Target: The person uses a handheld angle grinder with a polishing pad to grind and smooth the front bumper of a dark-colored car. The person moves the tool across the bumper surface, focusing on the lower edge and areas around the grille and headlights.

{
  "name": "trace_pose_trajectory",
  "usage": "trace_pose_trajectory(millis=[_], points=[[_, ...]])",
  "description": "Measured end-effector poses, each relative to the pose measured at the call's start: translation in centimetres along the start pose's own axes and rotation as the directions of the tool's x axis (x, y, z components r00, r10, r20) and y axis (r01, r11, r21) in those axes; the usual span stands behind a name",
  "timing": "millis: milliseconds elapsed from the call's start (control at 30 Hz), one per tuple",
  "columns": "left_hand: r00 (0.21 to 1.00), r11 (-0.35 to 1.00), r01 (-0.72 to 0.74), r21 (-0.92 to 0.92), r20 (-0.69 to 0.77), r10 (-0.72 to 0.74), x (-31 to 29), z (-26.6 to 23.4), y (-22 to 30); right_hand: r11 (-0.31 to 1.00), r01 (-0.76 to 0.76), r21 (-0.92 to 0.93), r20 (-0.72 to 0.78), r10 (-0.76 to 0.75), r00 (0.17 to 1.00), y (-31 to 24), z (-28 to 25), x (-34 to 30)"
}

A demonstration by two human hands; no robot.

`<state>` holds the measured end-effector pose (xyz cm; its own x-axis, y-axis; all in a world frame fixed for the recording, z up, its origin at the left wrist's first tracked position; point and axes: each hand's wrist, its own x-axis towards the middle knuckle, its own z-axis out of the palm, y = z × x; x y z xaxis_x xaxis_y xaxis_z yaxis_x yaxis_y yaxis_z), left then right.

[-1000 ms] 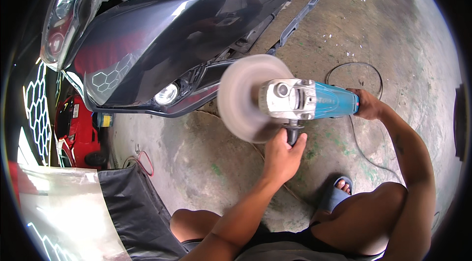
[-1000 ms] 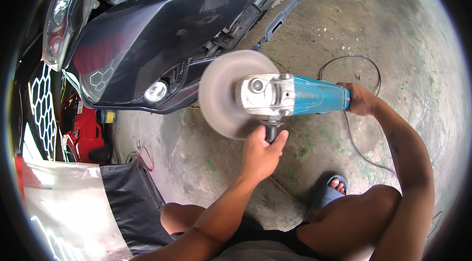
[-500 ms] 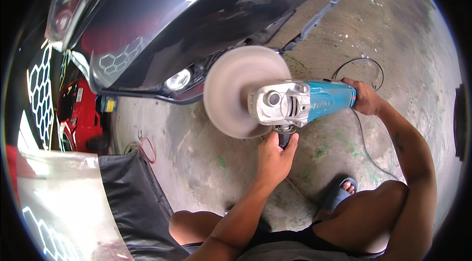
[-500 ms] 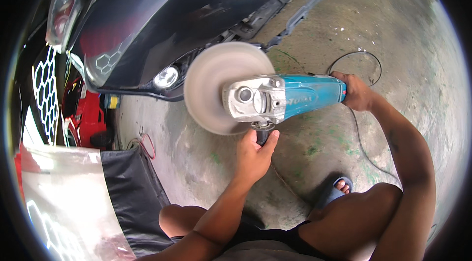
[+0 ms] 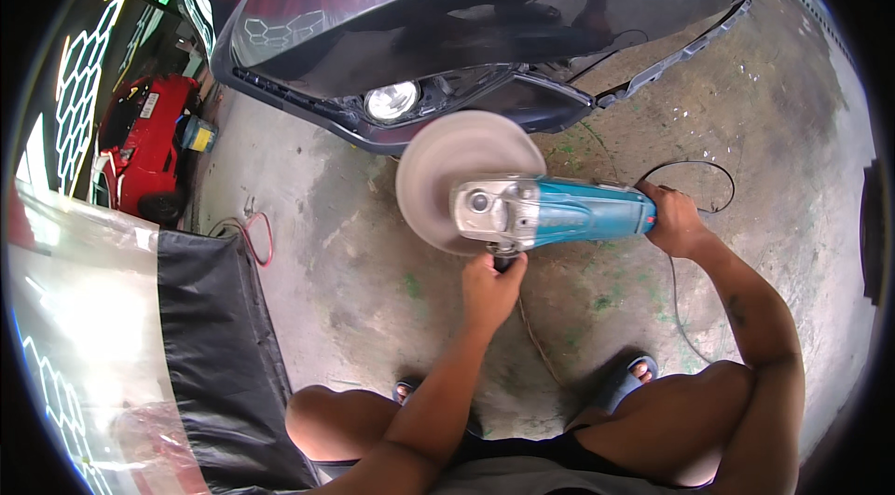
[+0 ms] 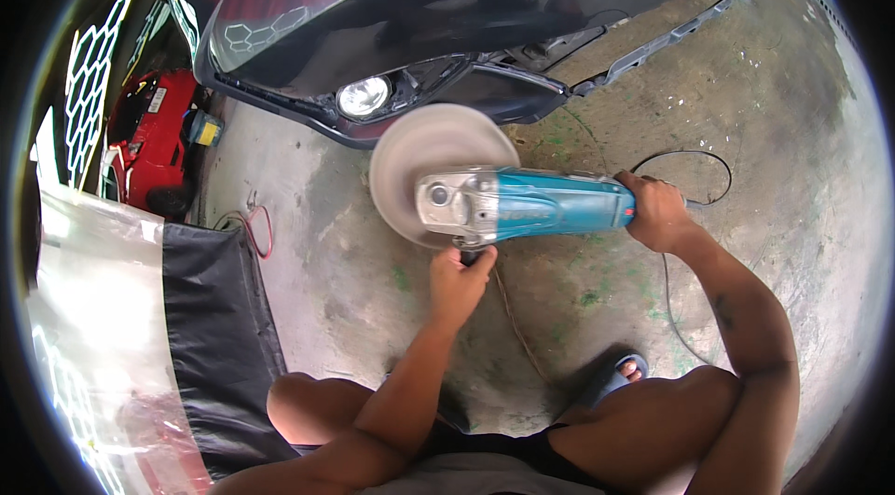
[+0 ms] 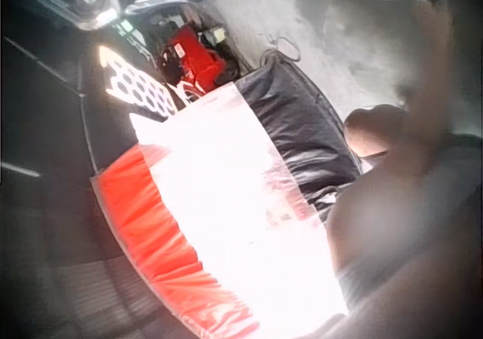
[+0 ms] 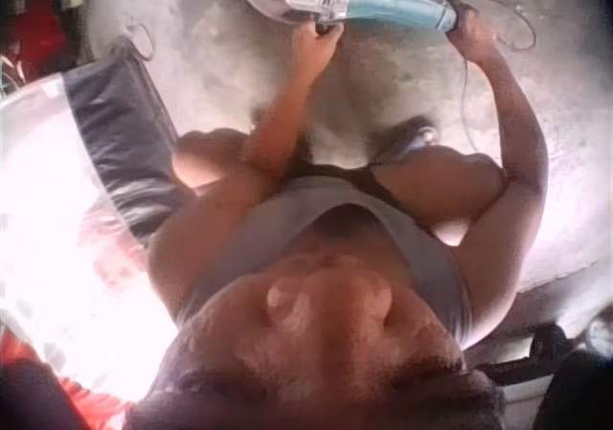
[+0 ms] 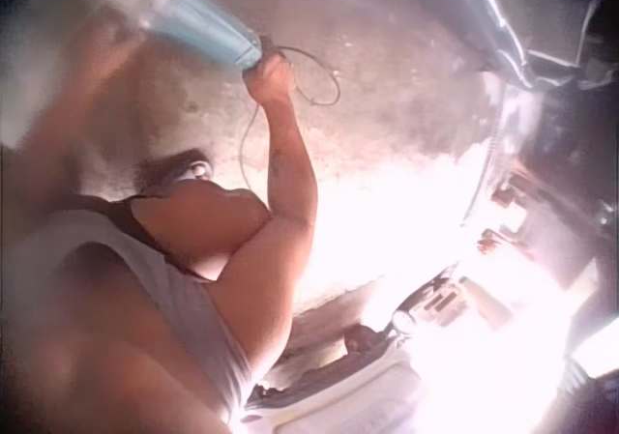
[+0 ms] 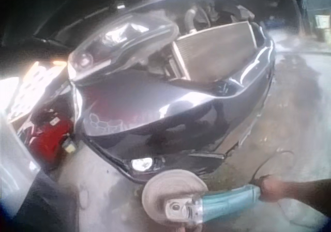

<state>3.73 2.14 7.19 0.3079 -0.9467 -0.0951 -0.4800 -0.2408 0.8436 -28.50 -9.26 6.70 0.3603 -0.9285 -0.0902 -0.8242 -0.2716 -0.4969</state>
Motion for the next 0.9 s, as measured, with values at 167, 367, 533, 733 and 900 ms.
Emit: trace_pose_trajectory(millis=[167, 367, 533, 733, 900], points=[[0.992, 0.992, -0.124, -0.039, -0.011, 0.123, 1.5, 1.9, -3.7, 0.993, -0.009, -0.115, -0.075, 0.000, 0.997, -1.4, -1.6, -1.0], [0.944, 0.960, -0.229, -0.161, 0.204, 0.259, 2.4, 7.1, 2.6, 0.973, -0.134, -0.188, -0.305, 0.072, 0.950, 4.3, -4.8, -5.5], [0.901, 0.925, -0.329, -0.192, 0.228, 0.368, 2.8, 10.4, 4.3, 0.980, -0.139, -0.141, -0.370, 0.078, 0.926, 7.2, -5.9, -7.6], [0.929, 0.955, -0.265, -0.135, 0.231, 0.290, 1.7, 10.5, 2.2, 0.989, -0.145, -0.007, -0.238, 0.140, 0.961, 8.5, -2.3, -6.6], [0.985, 0.983, -0.165, 0.085, 0.060, 0.160, 0.7, 6.5, 0.2, 0.990, -0.131, 0.061, -0.054, 0.134, 0.990, 5.3, 0.9, -3.5]])
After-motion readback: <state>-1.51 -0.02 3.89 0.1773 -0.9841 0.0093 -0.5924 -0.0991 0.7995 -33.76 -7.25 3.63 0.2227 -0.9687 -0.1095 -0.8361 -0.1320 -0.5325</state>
